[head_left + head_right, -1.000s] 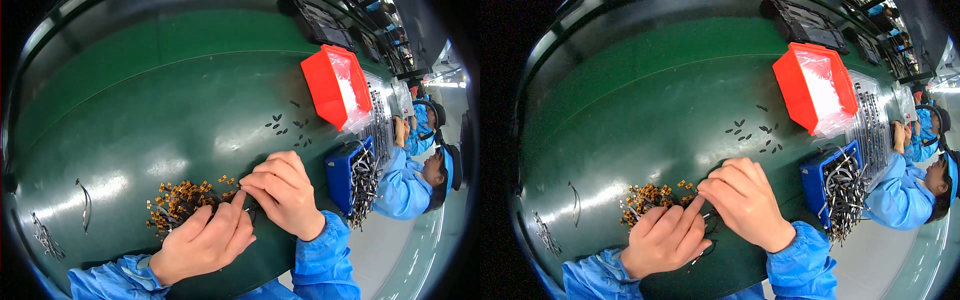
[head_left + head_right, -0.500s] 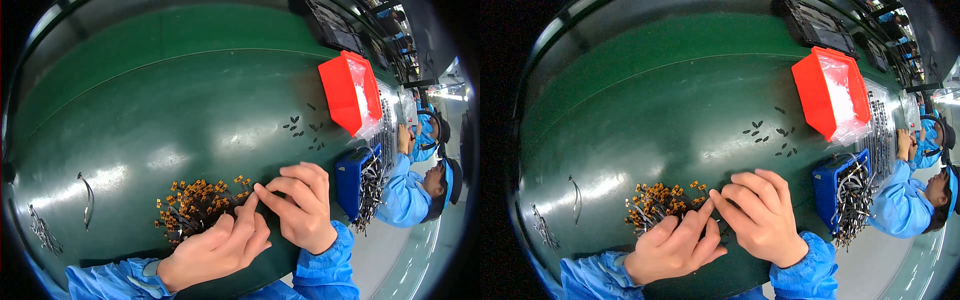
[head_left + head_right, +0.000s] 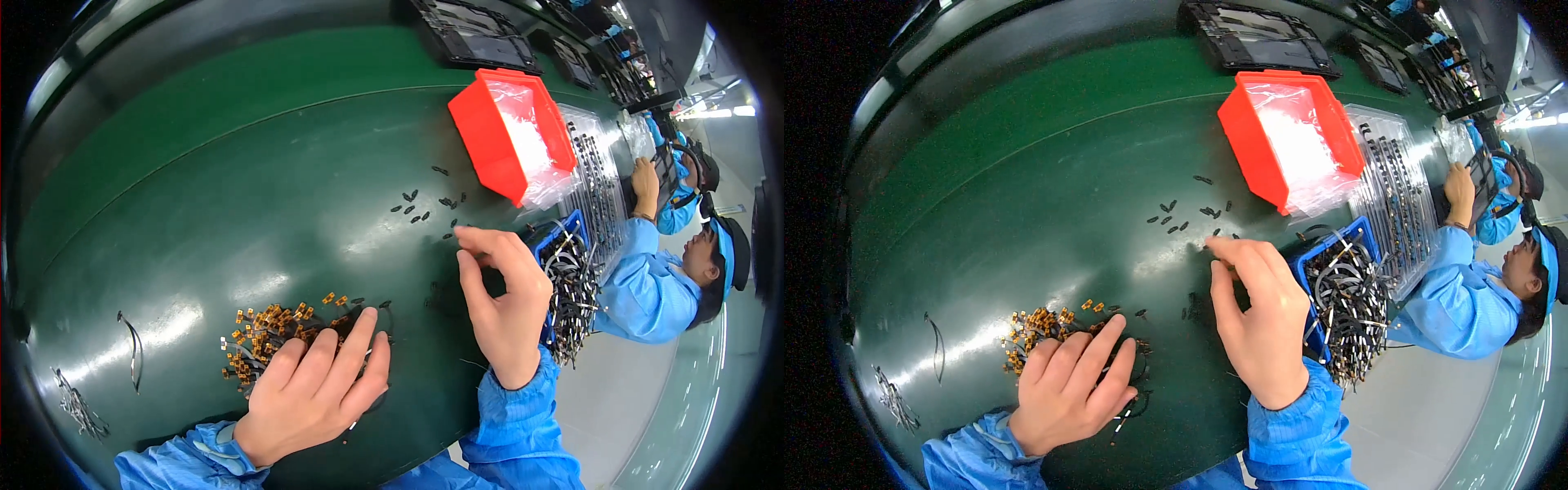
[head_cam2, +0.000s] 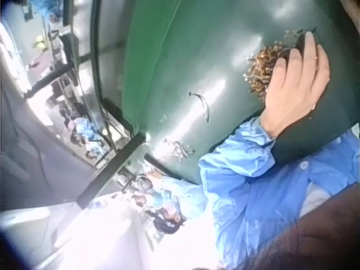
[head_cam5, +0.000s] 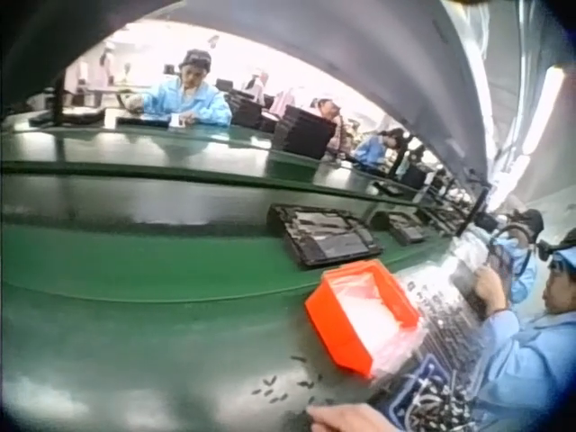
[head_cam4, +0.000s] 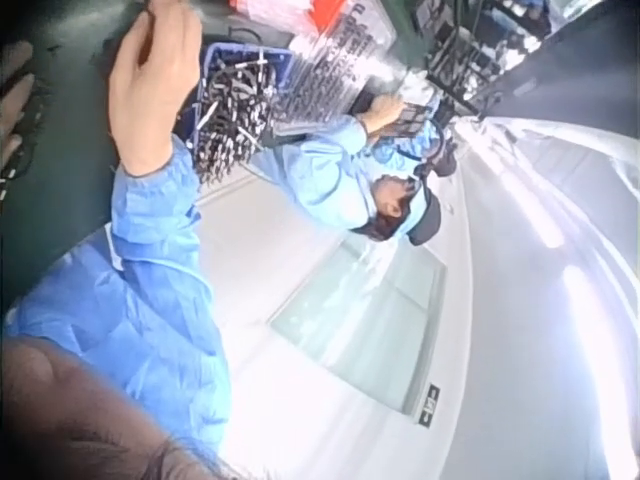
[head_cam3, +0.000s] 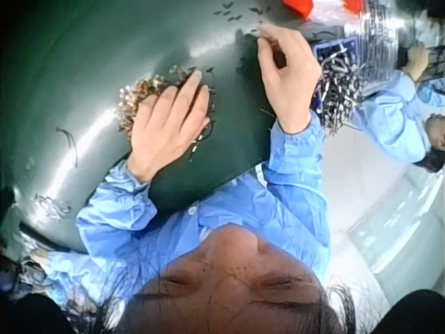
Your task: The person assembles internal components of an electronic device by hand, connecting ribbon cables and internal wiring to the mainboard and electronic housing.
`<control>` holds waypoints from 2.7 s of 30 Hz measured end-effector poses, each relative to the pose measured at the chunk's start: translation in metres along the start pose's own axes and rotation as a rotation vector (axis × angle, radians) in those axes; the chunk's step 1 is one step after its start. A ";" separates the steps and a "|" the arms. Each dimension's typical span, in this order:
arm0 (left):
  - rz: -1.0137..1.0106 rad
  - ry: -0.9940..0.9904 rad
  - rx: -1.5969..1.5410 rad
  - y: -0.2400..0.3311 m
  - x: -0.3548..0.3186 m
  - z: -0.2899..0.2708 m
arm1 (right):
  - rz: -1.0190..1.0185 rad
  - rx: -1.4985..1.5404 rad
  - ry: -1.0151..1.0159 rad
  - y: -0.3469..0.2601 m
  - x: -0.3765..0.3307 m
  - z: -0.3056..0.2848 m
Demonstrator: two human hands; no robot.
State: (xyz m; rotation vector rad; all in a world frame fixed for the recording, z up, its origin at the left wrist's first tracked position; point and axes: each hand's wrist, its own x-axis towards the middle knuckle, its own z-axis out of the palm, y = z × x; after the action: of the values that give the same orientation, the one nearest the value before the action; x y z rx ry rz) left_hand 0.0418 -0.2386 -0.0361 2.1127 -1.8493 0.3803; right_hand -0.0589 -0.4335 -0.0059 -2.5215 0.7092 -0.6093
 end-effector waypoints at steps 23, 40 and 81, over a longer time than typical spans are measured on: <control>-0.024 0.000 0.122 -0.002 -0.006 -0.006 | -0.038 -0.020 0.016 0.006 -0.004 0.012; -0.017 0.014 0.118 -0.002 -0.004 -0.006 | 0.019 -0.010 -0.085 -0.002 -0.064 -0.016; 0.010 0.017 0.070 -0.001 -0.010 0.003 | -0.635 -0.031 -0.364 -0.013 0.006 0.030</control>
State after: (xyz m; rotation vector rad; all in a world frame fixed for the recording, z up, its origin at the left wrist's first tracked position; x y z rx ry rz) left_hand 0.0417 -0.2309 -0.0428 2.1394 -1.8627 0.4701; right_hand -0.0340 -0.4178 -0.0214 -2.7679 -0.2270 -0.3103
